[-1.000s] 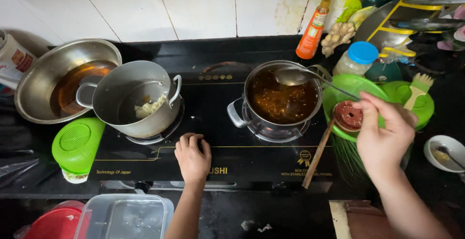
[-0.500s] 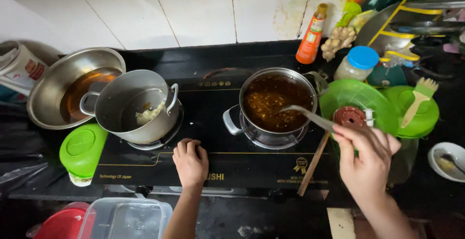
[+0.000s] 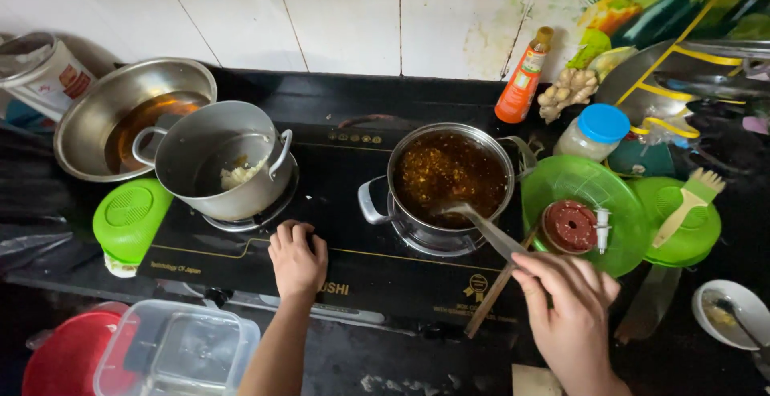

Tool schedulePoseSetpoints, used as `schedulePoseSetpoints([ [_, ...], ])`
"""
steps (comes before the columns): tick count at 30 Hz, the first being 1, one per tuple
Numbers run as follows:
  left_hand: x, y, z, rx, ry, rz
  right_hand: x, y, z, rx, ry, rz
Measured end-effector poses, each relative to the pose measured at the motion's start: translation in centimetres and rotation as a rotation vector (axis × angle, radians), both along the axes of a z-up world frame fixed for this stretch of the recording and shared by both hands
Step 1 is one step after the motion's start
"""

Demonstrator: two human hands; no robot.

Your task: The person stirs a dark, chunky liquid in a pot on an induction cooktop using a metal ladle. They then switch to using chopsticks to continue stirring the contents of the pot.

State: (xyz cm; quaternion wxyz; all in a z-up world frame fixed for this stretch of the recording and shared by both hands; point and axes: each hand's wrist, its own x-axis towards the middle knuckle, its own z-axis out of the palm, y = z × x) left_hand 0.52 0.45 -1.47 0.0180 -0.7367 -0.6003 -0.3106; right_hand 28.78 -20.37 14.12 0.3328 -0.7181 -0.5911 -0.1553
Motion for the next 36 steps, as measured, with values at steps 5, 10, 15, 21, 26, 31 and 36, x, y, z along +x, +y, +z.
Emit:
schedulePoseSetpoints([
  [5,0.2,-0.1,0.2,-0.016,-0.03,0.008,-0.2,0.0,-0.6,0.004,-0.005,0.034],
  [10,0.2,-0.1,0.2,-0.03,-0.03,0.009,0.0,0.7,-1.5,0.002,-0.018,0.044],
  [15,0.2,-0.1,0.4,-0.059,-0.043,0.009,0.5,1.8,-2.4,-0.012,-0.047,0.015],
  [21,0.3,-0.1,0.5,-0.09,-0.049,0.012,1.4,3.6,-3.2,0.02,-0.039,0.038],
  [26,0.2,-0.2,0.9,-0.127,-0.044,0.015,1.8,5.0,-3.5,-0.003,-0.057,-0.001],
  [31,0.4,-0.2,1.1,-0.13,-0.048,0.01,2.3,6.0,-2.9,-0.034,-0.043,-0.042],
  [36,0.3,0.1,0.7,-0.114,-0.011,0.024,2.3,6.8,-2.9,-0.057,-0.025,0.002],
])
